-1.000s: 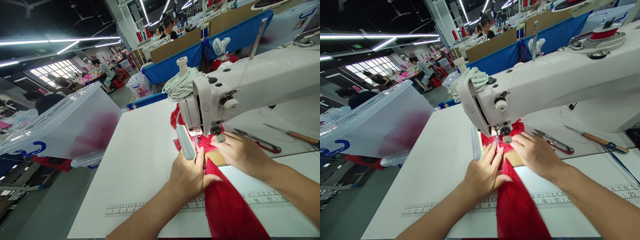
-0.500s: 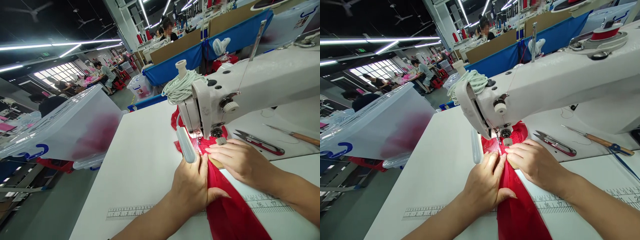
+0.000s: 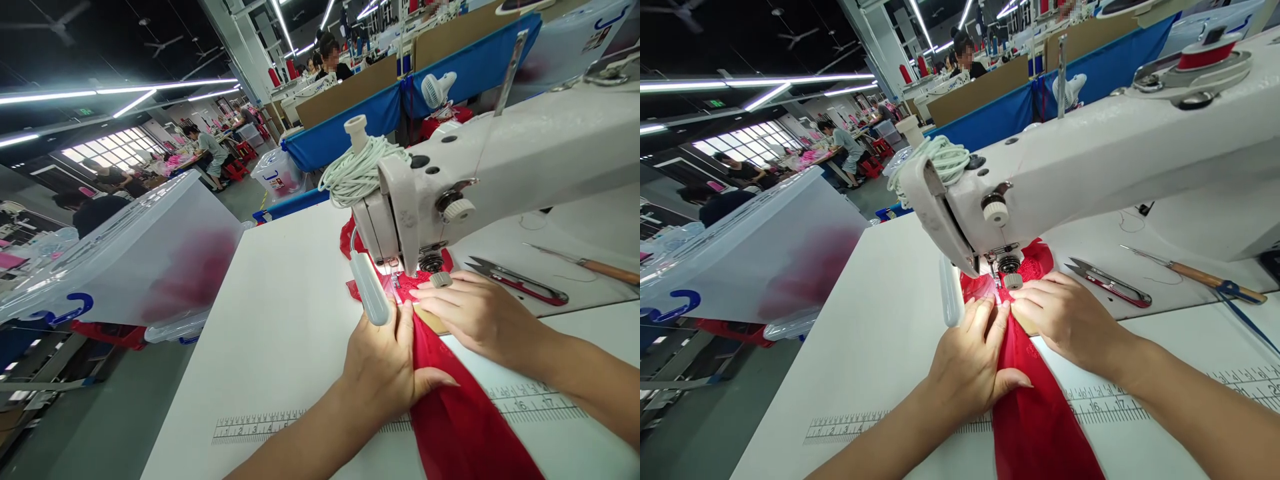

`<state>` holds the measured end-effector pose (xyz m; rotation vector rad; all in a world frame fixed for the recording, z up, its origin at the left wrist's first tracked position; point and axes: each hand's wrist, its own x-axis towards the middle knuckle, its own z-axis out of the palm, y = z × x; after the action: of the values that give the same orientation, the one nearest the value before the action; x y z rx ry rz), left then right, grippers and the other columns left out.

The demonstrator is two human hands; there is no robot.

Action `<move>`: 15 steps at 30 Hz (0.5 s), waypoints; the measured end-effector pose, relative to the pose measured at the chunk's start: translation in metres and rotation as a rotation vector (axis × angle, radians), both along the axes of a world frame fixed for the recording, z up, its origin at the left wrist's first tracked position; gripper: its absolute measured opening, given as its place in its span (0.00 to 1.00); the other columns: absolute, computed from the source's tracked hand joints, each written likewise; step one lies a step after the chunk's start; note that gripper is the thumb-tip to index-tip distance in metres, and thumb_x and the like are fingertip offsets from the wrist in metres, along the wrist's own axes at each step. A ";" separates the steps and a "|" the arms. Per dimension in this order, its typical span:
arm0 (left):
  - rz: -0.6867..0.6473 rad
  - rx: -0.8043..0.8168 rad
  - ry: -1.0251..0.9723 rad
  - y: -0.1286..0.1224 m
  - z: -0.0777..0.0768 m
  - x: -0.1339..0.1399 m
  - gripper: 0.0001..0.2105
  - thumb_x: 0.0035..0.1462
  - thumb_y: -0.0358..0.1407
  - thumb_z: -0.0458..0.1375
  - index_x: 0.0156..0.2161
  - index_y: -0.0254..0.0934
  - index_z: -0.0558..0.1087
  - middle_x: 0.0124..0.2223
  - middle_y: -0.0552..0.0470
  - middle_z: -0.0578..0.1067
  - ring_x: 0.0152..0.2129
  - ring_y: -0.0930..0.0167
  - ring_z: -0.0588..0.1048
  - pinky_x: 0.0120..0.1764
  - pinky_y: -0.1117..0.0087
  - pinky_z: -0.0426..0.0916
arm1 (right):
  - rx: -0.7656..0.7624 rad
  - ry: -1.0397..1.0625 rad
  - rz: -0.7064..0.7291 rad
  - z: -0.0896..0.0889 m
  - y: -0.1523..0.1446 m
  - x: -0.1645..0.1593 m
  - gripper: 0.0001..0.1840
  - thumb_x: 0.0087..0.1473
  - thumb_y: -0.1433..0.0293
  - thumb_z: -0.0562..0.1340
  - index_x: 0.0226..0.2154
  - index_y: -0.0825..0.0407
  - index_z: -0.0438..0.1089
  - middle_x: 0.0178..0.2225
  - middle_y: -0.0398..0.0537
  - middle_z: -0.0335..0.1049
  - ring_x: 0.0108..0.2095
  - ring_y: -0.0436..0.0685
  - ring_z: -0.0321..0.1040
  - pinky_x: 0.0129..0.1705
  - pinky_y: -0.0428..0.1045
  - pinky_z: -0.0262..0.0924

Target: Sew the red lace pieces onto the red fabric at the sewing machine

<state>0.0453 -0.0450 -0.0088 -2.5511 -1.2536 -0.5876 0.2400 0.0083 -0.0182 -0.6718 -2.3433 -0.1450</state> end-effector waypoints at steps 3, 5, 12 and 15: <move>0.022 -0.001 0.020 0.001 -0.001 0.000 0.46 0.60 0.64 0.29 0.51 0.25 0.73 0.44 0.33 0.74 0.38 0.59 0.74 0.33 0.62 0.72 | -0.008 -0.005 -0.007 0.001 0.002 -0.001 0.19 0.53 0.84 0.51 0.35 0.55 0.74 0.38 0.51 0.78 0.35 0.56 0.72 0.38 0.52 0.60; 0.039 0.003 0.029 0.001 -0.002 -0.001 0.46 0.59 0.65 0.30 0.52 0.24 0.72 0.45 0.32 0.74 0.38 0.58 0.75 0.34 0.62 0.72 | -0.007 -0.014 -0.009 0.001 0.003 -0.001 0.18 0.53 0.84 0.51 0.34 0.55 0.74 0.39 0.52 0.78 0.34 0.56 0.71 0.38 0.52 0.59; 0.050 -0.037 0.034 0.000 0.001 -0.002 0.47 0.58 0.64 0.26 0.54 0.27 0.70 0.48 0.35 0.74 0.42 0.58 0.75 0.37 0.61 0.72 | -0.006 -0.040 0.006 -0.002 0.005 0.001 0.19 0.50 0.86 0.51 0.37 0.57 0.74 0.39 0.53 0.78 0.37 0.57 0.72 0.41 0.52 0.59; 0.049 -0.012 0.051 -0.002 0.002 -0.002 0.47 0.58 0.65 0.26 0.53 0.29 0.71 0.47 0.35 0.75 0.43 0.57 0.74 0.42 0.58 0.71 | -0.017 -0.048 -0.004 -0.005 0.005 0.002 0.22 0.47 0.86 0.52 0.40 0.57 0.73 0.40 0.53 0.78 0.39 0.57 0.72 0.42 0.52 0.59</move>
<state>0.0436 -0.0467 -0.0066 -2.5208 -1.3024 -0.5023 0.2418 0.0134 -0.0227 -0.6885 -2.3916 -0.1442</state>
